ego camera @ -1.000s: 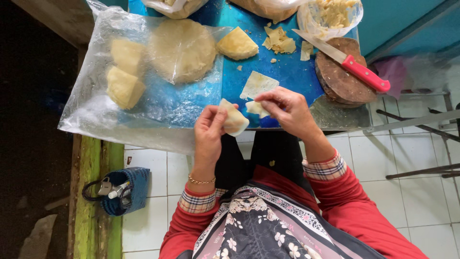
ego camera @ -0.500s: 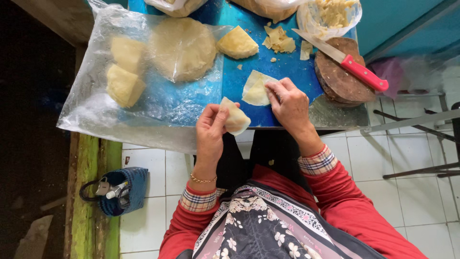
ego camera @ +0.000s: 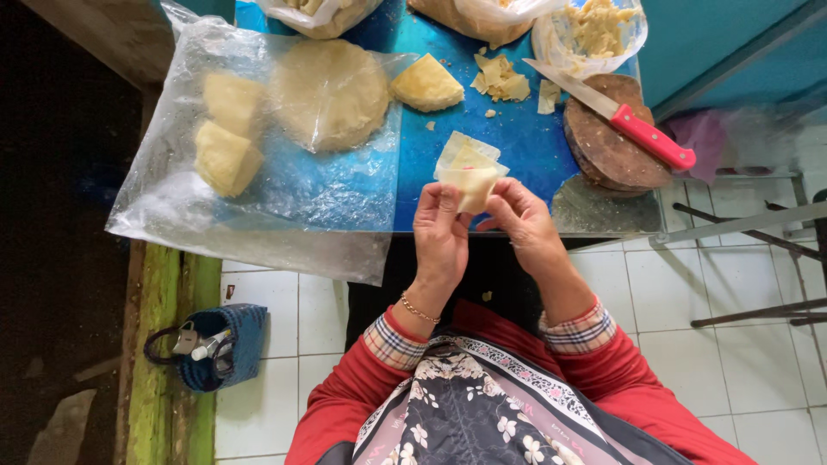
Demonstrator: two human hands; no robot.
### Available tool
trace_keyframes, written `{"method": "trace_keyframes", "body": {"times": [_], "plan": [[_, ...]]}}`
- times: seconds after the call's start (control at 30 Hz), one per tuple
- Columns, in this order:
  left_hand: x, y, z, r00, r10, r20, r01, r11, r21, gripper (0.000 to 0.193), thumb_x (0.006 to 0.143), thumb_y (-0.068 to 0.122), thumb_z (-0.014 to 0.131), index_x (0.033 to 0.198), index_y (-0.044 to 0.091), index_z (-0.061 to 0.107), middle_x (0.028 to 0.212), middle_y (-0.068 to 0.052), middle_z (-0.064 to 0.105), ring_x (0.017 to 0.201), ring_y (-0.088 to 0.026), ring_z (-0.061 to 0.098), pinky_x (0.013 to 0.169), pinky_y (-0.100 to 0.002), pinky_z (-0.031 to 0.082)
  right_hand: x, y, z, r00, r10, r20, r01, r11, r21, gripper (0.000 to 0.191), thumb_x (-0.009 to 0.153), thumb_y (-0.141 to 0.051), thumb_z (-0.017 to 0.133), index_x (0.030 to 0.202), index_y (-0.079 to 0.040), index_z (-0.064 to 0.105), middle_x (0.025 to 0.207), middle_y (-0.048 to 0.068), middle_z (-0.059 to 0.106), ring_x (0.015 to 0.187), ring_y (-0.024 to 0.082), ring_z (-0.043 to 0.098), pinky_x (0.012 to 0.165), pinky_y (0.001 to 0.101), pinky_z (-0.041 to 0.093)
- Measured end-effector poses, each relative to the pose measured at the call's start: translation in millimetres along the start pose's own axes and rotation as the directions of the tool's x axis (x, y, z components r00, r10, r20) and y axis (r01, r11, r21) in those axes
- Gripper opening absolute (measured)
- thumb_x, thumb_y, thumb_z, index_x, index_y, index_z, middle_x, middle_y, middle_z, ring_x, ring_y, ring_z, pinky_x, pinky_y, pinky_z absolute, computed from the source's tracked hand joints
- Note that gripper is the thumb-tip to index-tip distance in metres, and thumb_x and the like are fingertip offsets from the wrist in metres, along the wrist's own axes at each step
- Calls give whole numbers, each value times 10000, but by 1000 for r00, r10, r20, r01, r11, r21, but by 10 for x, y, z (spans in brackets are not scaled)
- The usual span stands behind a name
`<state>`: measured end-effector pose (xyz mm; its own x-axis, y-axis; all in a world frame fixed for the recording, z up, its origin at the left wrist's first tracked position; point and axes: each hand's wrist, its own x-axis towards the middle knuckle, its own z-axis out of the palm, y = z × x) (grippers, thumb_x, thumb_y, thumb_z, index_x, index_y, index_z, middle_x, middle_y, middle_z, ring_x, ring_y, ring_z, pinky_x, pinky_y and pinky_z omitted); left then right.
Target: The person sits at a table and shapes small pieces of dough by hand, rolling and pinching each piece into a short stick shape. Finished dough pieces are placed into a plastic bag with other completed pieces.
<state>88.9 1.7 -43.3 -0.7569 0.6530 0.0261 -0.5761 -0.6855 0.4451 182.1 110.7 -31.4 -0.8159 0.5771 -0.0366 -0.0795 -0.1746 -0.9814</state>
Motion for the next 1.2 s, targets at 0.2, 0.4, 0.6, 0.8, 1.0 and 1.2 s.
{"method": "trace_keyframes", "body": {"times": [0.2, 0.4, 0.6, 0.8, 1.0, 1.2], "plan": [[-101, 217, 96, 967, 169, 189, -240, 375, 895, 133, 966, 171, 721, 981, 53, 662, 1038, -55, 629, 897, -172, 642, 788, -303, 530, 35, 39, -254, 989, -63, -136, 44, 990, -137, 140, 993, -103, 722, 1105, -25, 692, 966, -6, 704, 858, 67, 643, 786, 241, 536], [-8, 433, 157, 854, 172, 491, -377, -444, 813, 149, 892, 234, 762, 888, 118, 669, 899, -57, 611, 870, -276, 621, 718, -427, 466, 261, -110, -206, 954, -299, 19, 236, 709, -664, 88, 941, -87, 758, 1005, -28, 747, 905, 43, 695, 747, 121, 644, 679, 267, 518], [-10, 457, 165, 858, 181, 481, -324, -537, 779, 240, 880, 312, 785, 850, 123, 639, 866, -60, 580, 858, -279, 611, 701, -430, 463, 407, -324, 6, 890, -418, 182, 375, 444, -814, 152, 910, -110, 764, 1054, -63, 754, 927, 106, 662, 727, 236, 669, 662, 343, 537], [80, 513, 119, 737, 139, 661, -497, -552, 670, 201, 907, 227, 739, 1068, 116, 693, 1092, -41, 637, 1013, -248, 608, 905, -450, 437, 453, -385, 22, 872, -442, 210, 396, 386, -833, 106, 948, -149, 781, 1032, -103, 735, 966, 98, 679, 795, 249, 684, 706, 358, 555], [248, 534, 56, 753, 17, 658, -554, -523, 648, 117, 933, 195, 717, 1041, 154, 696, 1162, -5, 659, 1091, -241, 611, 1093, -561, 353, 1024, -1014, -606, 771, -586, 251, 377, 103, -920, 229, 1038, -163, 720, 1262, -124, 746, 1275, 113, 689, 1224, 335, 571, 1051, 464, 456], [259, 577, 22, 764, 25, 645, -567, -452, 689, 127, 928, 206, 714, 1044, 158, 701, 1171, -16, 657, 1091, -253, 608, 1098, -562, 355, 1968, -1361, -1347, 984, 8, 178, 173, -283, -943, 641, 780, -682, 789, 1031, -93, 812, 1403, 231, 517, 1415, 441, 263, 1012, 795, -23]]}}
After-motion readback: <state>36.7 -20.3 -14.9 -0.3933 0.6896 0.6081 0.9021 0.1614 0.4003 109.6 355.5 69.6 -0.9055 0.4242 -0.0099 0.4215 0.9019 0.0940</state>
